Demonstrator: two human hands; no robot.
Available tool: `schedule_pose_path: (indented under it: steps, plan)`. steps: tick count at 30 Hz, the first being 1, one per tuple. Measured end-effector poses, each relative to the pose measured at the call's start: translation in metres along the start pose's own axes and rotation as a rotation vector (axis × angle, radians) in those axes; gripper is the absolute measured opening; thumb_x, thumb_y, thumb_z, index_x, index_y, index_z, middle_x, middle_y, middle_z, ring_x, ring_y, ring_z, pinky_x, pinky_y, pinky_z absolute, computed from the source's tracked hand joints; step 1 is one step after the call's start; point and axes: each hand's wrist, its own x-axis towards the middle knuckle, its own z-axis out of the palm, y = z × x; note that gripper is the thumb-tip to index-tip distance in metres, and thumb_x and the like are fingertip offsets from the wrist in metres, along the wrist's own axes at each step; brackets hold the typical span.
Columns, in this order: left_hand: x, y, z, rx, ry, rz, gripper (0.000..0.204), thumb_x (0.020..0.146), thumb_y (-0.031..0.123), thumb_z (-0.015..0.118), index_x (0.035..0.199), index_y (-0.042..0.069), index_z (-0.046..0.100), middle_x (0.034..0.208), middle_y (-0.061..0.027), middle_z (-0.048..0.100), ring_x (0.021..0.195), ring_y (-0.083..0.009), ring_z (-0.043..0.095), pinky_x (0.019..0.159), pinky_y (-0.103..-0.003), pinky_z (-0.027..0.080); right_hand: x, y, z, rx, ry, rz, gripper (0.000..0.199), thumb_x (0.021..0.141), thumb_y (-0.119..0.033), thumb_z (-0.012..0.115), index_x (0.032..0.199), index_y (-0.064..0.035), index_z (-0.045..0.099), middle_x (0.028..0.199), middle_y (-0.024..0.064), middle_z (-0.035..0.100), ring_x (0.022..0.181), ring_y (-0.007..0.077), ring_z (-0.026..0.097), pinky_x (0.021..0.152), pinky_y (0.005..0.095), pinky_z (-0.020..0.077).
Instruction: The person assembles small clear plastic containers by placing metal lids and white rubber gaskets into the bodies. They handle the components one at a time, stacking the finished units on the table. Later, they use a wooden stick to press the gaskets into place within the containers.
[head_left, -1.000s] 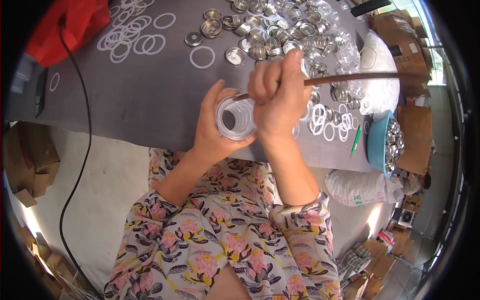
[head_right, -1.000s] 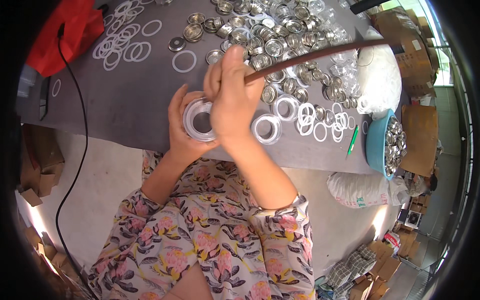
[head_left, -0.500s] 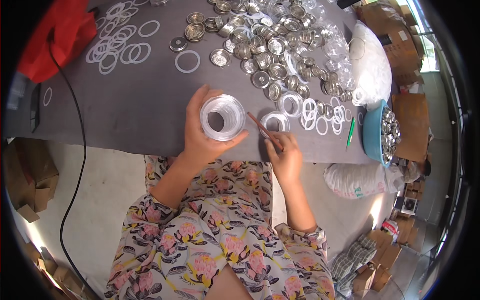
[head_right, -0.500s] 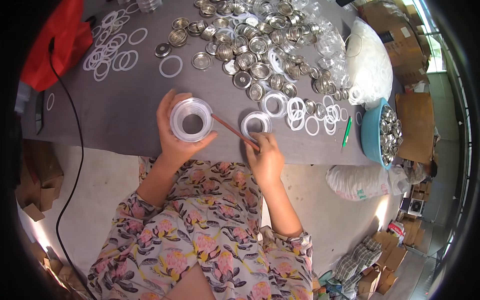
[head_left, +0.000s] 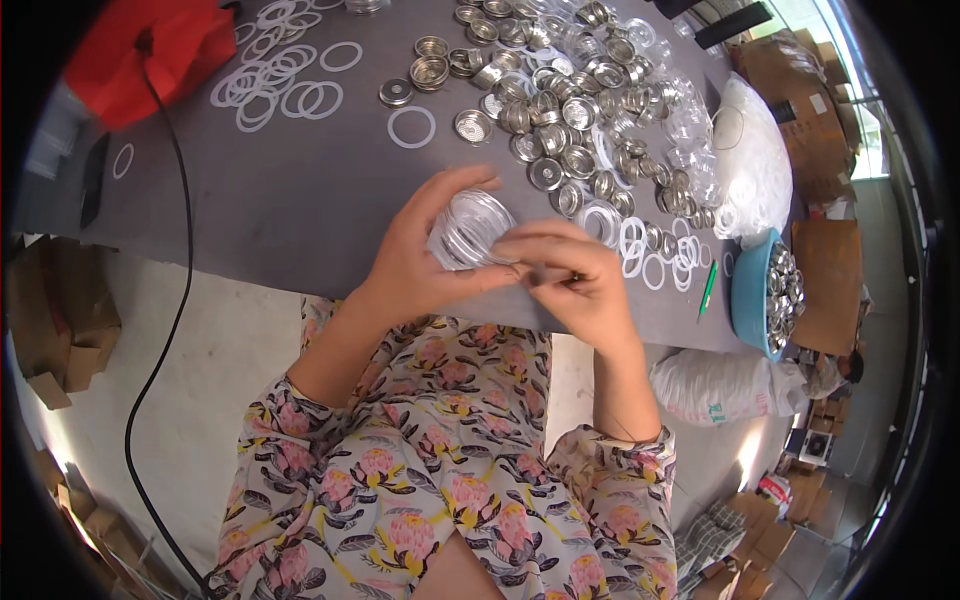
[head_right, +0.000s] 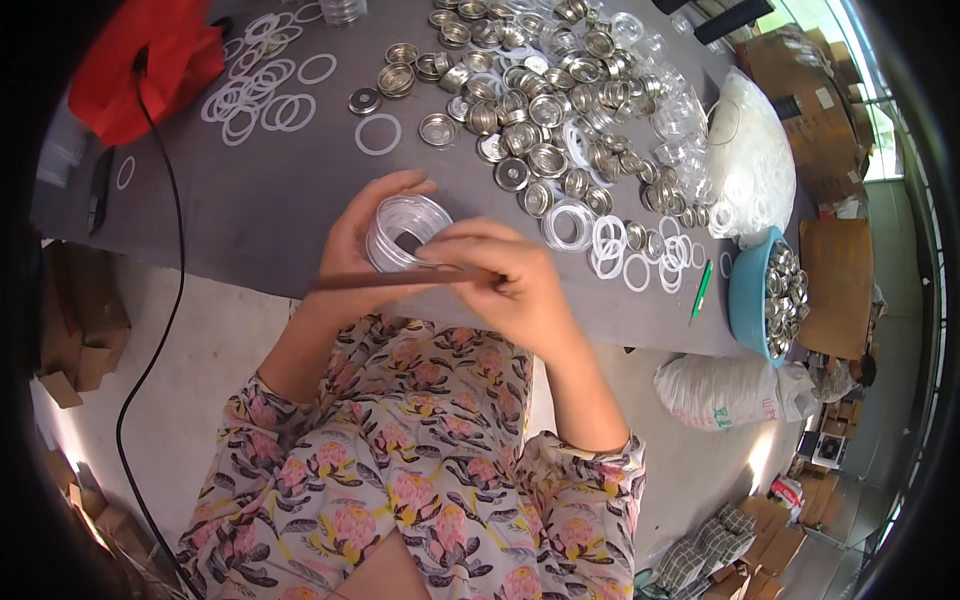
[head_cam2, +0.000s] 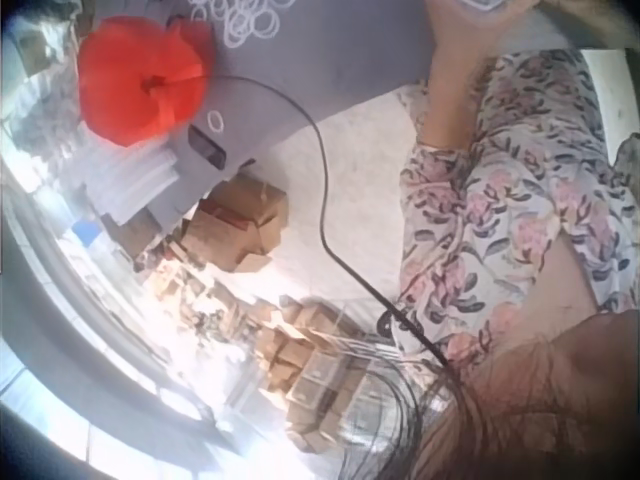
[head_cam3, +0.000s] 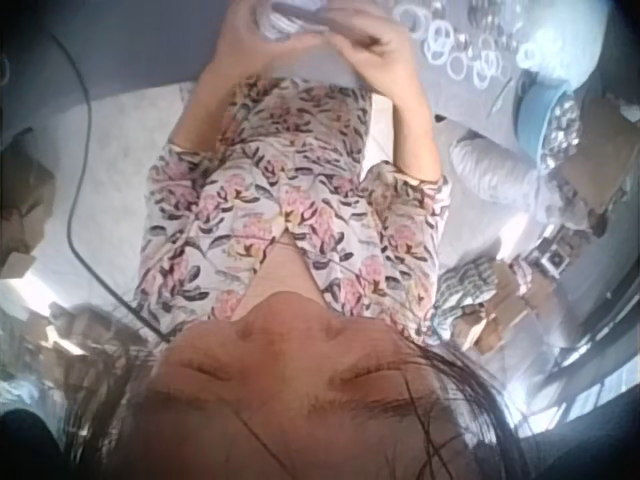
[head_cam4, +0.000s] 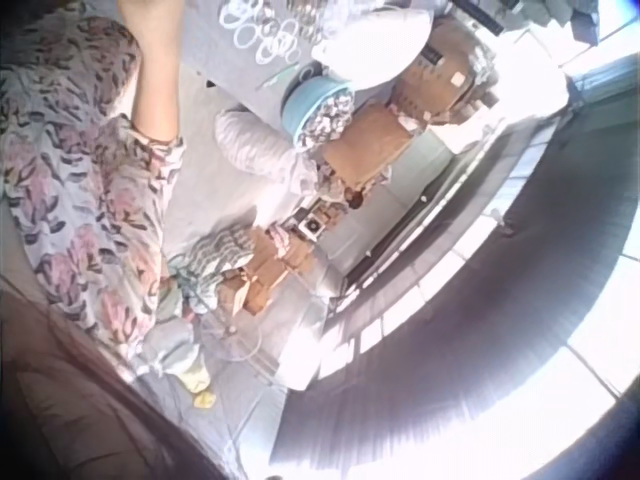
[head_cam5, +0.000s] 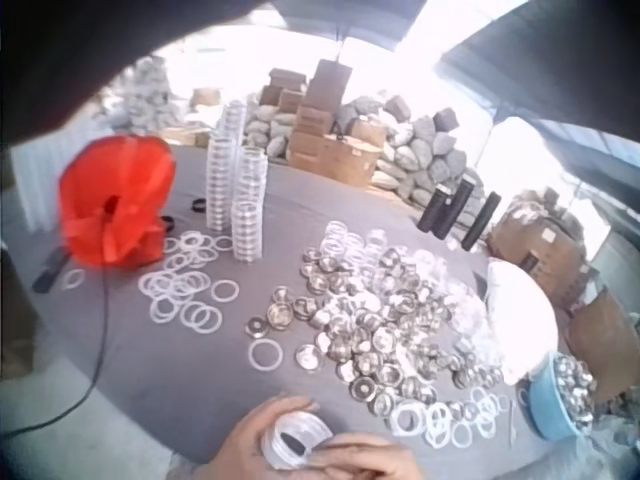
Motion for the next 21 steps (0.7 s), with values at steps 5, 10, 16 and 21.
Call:
schedule_pose_path:
  steps: [5,10,16,21]
  plan:
    - [0.002,-0.013,0.001,-0.019,-0.010,0.289,0.079,0.060,0.018,0.084,0.128,0.005,0.045,0.129,-0.0145,0.050,0.121,-0.0243,0.047,0.103,-0.035,0.034,-0.002,0.005,-0.020,0.645,0.455,-0.018,0.045,0.090,-0.025,0.050,0.049,-0.0102,0.041,0.063,0.0075,0.051,0.048,0.0092,0.037,0.042,0.0218,0.0263]
    - [0.005,-0.002,-0.013,0.458,-0.093,0.352,0.079,0.062,0.016,0.079,0.130,0.004,0.041,0.135,-0.0166,0.045,0.129,-0.0282,0.040,0.111,-0.044,0.021,0.006,-0.012,-0.020,1.113,0.517,-0.120,0.058,0.099,-0.039,0.029,0.045,-0.0152,0.026,0.050,0.0010,0.031,0.043,0.0097,0.021,0.040,0.0230,0.0191]
    - [-0.004,0.000,-0.008,0.563,-0.085,0.265,0.079,0.062,0.023,0.080,0.129,0.006,0.043,0.122,-0.0139,0.052,0.119,-0.0308,0.047,0.106,-0.047,0.028,0.017,-0.020,-0.011,1.148,0.490,-0.156,0.060,0.100,-0.041,0.026,0.045,-0.0146,0.027,0.051,0.0012,0.032,0.043,0.0098,0.023,0.040,0.0233,0.0197]
    - [0.000,0.007,-0.009,0.551,-0.030,0.315,0.082,0.061,0.021,0.081,0.131,0.004,0.041,0.123,-0.0131,0.051,0.117,-0.0290,0.049,0.100,-0.042,0.035,0.020,-0.019,-0.005,1.006,0.510,-0.063,0.060,0.100,-0.041,0.025,0.046,-0.0140,0.027,0.050,0.0018,0.032,0.043,0.0105,0.022,0.040,0.0243,0.0204]
